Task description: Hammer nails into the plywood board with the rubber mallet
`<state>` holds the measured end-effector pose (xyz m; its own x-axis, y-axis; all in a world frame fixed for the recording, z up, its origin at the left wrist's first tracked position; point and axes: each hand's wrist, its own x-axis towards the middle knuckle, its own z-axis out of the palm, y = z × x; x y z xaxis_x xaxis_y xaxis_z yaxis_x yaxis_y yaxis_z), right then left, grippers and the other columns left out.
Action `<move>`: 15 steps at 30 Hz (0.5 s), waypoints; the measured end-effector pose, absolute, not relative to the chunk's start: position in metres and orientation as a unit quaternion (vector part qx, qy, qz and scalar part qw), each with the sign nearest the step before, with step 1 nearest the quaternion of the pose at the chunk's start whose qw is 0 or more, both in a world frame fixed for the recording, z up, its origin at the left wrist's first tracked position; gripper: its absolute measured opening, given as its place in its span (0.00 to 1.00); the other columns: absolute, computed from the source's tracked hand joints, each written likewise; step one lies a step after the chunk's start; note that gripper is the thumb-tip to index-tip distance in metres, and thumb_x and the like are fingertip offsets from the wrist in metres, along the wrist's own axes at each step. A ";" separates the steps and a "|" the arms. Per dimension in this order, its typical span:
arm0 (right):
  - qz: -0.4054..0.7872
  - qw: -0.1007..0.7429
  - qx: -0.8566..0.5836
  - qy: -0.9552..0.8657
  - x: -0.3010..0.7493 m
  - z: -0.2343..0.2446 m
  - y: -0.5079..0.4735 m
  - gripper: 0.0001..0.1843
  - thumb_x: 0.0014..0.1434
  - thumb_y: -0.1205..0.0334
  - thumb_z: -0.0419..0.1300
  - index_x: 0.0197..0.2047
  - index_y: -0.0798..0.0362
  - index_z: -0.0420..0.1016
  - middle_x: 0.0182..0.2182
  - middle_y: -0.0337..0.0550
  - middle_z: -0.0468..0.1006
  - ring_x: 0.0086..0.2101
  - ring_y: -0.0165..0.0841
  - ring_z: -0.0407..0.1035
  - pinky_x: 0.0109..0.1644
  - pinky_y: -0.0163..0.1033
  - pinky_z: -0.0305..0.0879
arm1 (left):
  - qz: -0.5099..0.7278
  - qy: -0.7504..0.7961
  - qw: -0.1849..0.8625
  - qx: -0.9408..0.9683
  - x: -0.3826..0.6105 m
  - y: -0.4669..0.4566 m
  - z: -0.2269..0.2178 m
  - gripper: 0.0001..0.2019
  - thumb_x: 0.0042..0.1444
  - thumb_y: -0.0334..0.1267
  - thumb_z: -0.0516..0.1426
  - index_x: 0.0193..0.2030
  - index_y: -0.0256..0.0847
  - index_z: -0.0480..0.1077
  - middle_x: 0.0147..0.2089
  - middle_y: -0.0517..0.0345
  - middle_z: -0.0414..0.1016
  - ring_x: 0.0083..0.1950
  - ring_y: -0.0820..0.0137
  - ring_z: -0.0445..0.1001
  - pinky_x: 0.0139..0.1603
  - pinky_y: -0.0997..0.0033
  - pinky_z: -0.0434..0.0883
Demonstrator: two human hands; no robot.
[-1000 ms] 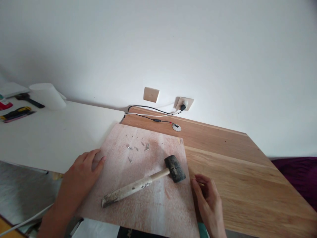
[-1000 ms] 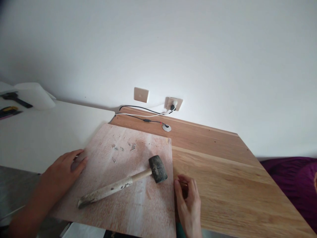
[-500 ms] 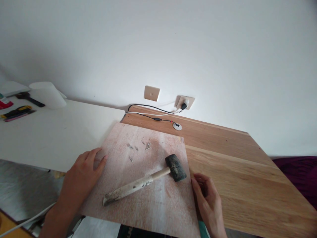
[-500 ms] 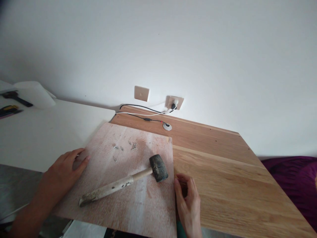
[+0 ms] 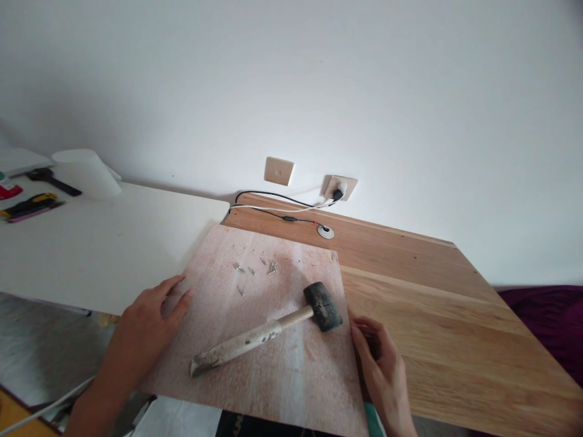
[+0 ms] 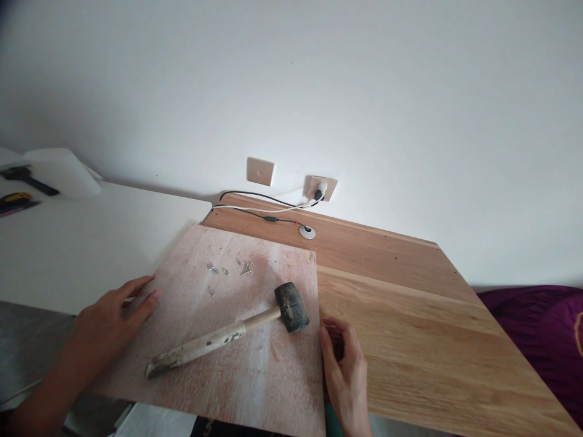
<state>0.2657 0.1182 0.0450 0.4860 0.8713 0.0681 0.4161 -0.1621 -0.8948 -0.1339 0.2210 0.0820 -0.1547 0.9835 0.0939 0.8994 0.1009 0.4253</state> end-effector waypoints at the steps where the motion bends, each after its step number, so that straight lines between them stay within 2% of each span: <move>1: 0.243 0.470 -0.722 -0.446 0.265 0.046 0.118 0.23 0.64 0.40 0.62 0.48 0.51 0.78 0.44 0.49 0.84 0.43 0.42 0.79 0.46 0.42 0.75 | 0.195 0.734 0.108 0.642 -0.133 0.221 0.084 0.28 0.62 0.57 0.47 0.57 0.41 0.75 0.51 0.45 0.82 0.50 0.50 0.80 0.55 0.51 0.76; 8: 0.243 0.465 -0.728 -0.442 0.266 0.050 0.118 0.24 0.63 0.38 0.62 0.47 0.51 0.78 0.40 0.48 0.85 0.40 0.42 0.80 0.44 0.42 0.75 | 0.196 0.723 0.098 0.655 -0.130 0.216 0.091 0.22 0.67 0.53 0.48 0.55 0.44 0.73 0.49 0.51 0.82 0.50 0.52 0.81 0.53 0.51 0.77; 15: 0.251 0.468 -0.741 -0.410 0.265 0.056 0.117 0.28 0.60 0.34 0.63 0.46 0.51 0.77 0.34 0.45 0.84 0.32 0.39 0.78 0.34 0.39 0.73 | 0.200 0.730 0.091 0.647 -0.128 0.216 0.086 0.24 0.64 0.54 0.48 0.54 0.42 0.75 0.48 0.46 0.83 0.48 0.50 0.82 0.52 0.51 0.77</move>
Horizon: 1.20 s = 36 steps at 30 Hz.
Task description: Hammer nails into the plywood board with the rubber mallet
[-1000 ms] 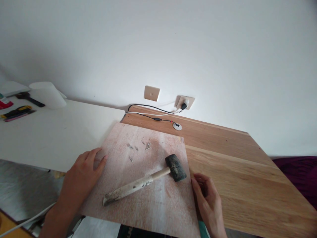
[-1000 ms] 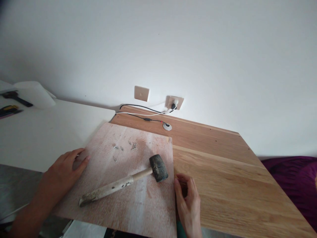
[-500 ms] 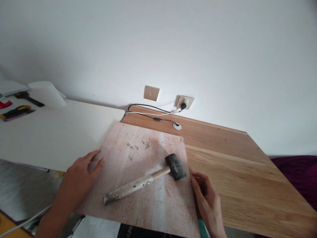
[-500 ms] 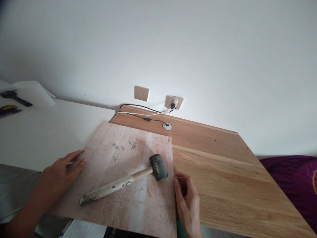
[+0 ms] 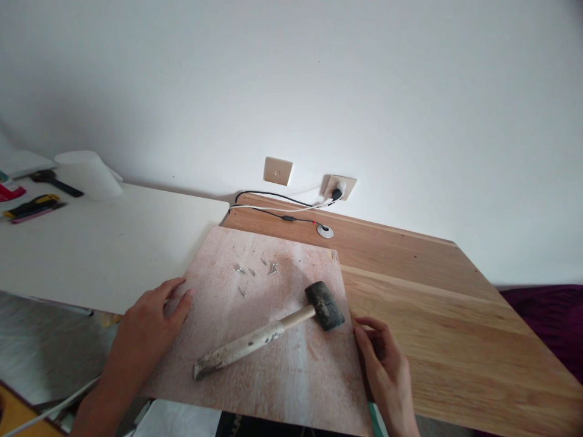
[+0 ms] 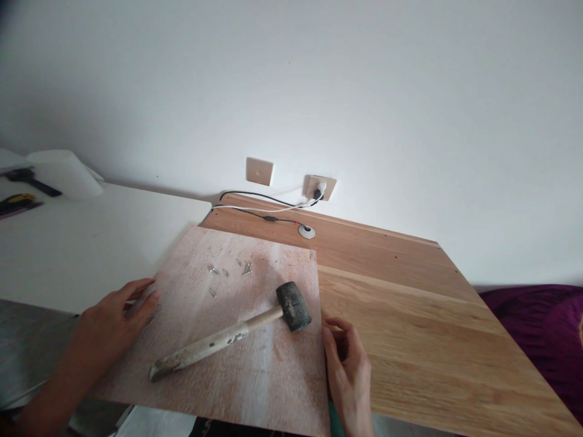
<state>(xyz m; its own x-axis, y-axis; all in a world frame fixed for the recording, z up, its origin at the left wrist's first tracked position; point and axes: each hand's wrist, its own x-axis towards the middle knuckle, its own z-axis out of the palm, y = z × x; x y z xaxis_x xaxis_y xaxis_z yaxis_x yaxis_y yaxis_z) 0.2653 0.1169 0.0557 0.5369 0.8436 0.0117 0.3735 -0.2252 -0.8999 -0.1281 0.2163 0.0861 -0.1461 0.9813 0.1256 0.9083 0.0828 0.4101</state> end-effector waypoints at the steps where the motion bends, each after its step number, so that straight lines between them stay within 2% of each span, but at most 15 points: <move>1: 0.253 0.469 -0.741 -0.409 0.266 0.056 0.117 0.29 0.59 0.33 0.63 0.46 0.51 0.77 0.33 0.45 0.84 0.31 0.39 0.78 0.33 0.38 0.73 | 0.201 0.731 0.090 0.646 -0.127 0.216 0.086 0.24 0.64 0.55 0.48 0.54 0.42 0.75 0.47 0.46 0.83 0.47 0.51 0.82 0.51 0.52 0.77; 7: 0.192 0.446 -0.765 -0.423 0.280 0.060 0.109 0.29 0.59 0.33 0.63 0.46 0.51 0.77 0.30 0.45 0.84 0.29 0.39 0.78 0.32 0.38 0.72 | 0.225 0.732 0.108 0.634 -0.114 0.208 0.090 0.23 0.63 0.55 0.49 0.51 0.44 0.75 0.42 0.50 0.85 0.45 0.54 0.84 0.49 0.58 0.78; 14: 0.160 0.393 -0.792 -0.439 0.323 0.063 0.091 0.29 0.59 0.32 0.62 0.47 0.49 0.77 0.27 0.44 0.83 0.27 0.39 0.77 0.23 0.35 0.68 | 0.178 0.710 0.149 0.664 -0.095 0.201 0.097 0.22 0.61 0.54 0.50 0.49 0.45 0.77 0.36 0.54 0.85 0.38 0.56 0.85 0.44 0.60 0.79; 21: 0.148 0.391 -0.808 -0.416 0.364 0.063 0.067 0.28 0.56 0.34 0.64 0.47 0.49 0.78 0.30 0.46 0.85 0.32 0.41 0.80 0.25 0.35 0.70 | 0.190 0.676 0.125 0.701 -0.068 0.185 0.081 0.20 0.61 0.55 0.52 0.47 0.49 0.79 0.35 0.58 0.86 0.35 0.60 0.85 0.39 0.66 0.79; 27: 0.134 0.401 -0.825 -0.375 0.387 0.068 0.047 0.29 0.54 0.33 0.64 0.46 0.49 0.78 0.31 0.48 0.86 0.33 0.43 0.82 0.25 0.35 0.71 | 0.199 0.616 0.115 0.754 -0.043 0.173 0.079 0.18 0.63 0.55 0.52 0.47 0.50 0.78 0.33 0.61 0.85 0.29 0.63 0.83 0.36 0.68 0.80; 36: 0.114 0.384 -0.850 -0.342 0.412 0.068 0.019 0.30 0.52 0.32 0.64 0.46 0.48 0.78 0.33 0.47 0.87 0.35 0.46 0.83 0.25 0.37 0.72 | 0.188 0.548 0.094 0.809 -0.038 0.158 0.062 0.14 0.66 0.53 0.56 0.50 0.53 0.76 0.39 0.63 0.86 0.31 0.65 0.84 0.36 0.70 0.80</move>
